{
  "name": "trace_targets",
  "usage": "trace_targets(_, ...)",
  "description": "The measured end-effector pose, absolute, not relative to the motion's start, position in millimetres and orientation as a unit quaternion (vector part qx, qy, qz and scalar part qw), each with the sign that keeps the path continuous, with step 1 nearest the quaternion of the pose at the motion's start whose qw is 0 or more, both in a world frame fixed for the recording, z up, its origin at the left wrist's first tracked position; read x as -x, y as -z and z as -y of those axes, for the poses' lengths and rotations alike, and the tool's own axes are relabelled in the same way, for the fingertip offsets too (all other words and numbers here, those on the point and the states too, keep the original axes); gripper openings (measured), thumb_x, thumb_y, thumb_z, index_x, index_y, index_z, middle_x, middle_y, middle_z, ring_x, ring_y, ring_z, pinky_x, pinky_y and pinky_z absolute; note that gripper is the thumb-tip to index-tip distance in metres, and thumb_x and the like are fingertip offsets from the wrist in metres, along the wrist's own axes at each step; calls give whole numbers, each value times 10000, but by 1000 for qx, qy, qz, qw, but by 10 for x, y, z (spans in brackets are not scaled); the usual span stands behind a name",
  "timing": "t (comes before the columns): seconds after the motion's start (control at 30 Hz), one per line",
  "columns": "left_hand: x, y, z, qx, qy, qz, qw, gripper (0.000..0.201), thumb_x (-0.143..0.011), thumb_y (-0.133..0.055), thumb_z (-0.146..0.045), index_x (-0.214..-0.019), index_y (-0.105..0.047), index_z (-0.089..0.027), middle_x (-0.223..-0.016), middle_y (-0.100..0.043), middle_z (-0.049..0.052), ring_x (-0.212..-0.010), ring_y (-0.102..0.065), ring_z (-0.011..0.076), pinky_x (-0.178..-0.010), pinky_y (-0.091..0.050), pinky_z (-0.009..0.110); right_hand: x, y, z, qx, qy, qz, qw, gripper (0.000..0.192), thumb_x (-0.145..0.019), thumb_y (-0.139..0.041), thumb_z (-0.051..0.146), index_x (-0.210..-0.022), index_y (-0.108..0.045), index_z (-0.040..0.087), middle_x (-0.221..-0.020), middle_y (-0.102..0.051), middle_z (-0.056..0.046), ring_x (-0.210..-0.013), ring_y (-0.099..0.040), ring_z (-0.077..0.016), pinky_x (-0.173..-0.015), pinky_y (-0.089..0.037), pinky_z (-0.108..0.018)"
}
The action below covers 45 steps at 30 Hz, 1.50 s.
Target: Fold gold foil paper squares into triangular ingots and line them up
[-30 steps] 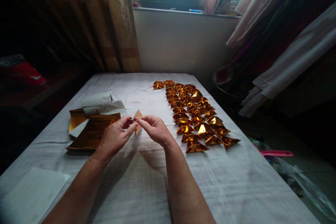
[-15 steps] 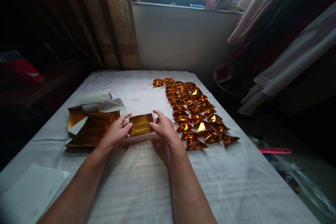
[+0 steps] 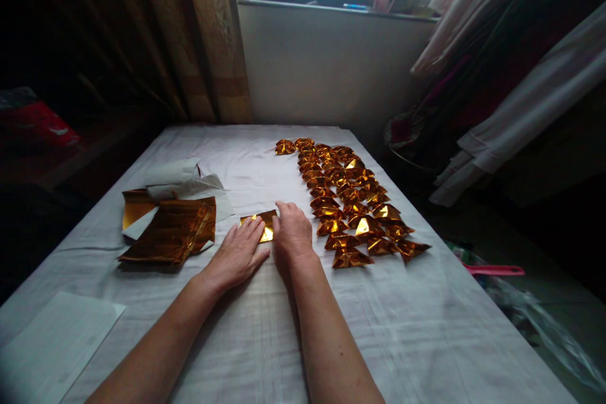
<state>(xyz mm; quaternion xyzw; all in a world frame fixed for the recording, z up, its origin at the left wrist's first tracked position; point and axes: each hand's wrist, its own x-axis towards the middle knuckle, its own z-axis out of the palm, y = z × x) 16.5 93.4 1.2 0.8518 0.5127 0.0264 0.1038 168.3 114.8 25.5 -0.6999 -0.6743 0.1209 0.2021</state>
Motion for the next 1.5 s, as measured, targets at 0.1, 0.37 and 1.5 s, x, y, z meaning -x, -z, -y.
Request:
trace_targets(0.1,-139,-28,-908,-848,-8,-519,109,607,-982,-394,-430,-1522,-315,-164,-1601,-271,122,-1496,-196,302,-1199,-161,576,-1597,-157,-1140,602,-148,729,289,392,-941,-435,231,-1287,-617,208,-1328,-633,-71,-1227,-575,-182,-1062,-429,-315)
trace_targets(0.37,87,-13,-573,-864,4,-493,105,698,-968,-348,-572,-1546,-261,-191,-1607,-246,125,-1499,-187,308,-1194,-118,595,-1536,-24,-648,535,-190,791,227,491,-1003,-309,299,-1447,-459,151,-1499,-466,-102,-1398,-414,-200,-1175,-294,-441)
trace_targets(1.5,547,64,-242,-884,-55,-463,34,586,-962,-441,-505,-1486,-403,-247,-1549,-398,98,-1458,-309,299,-1184,-136,589,-1693,-21,72,598,-105,790,84,555,-1003,-396,458,-1494,-386,200,-1581,-308,-79,-1473,-263,-251,-1198,-133,-552)
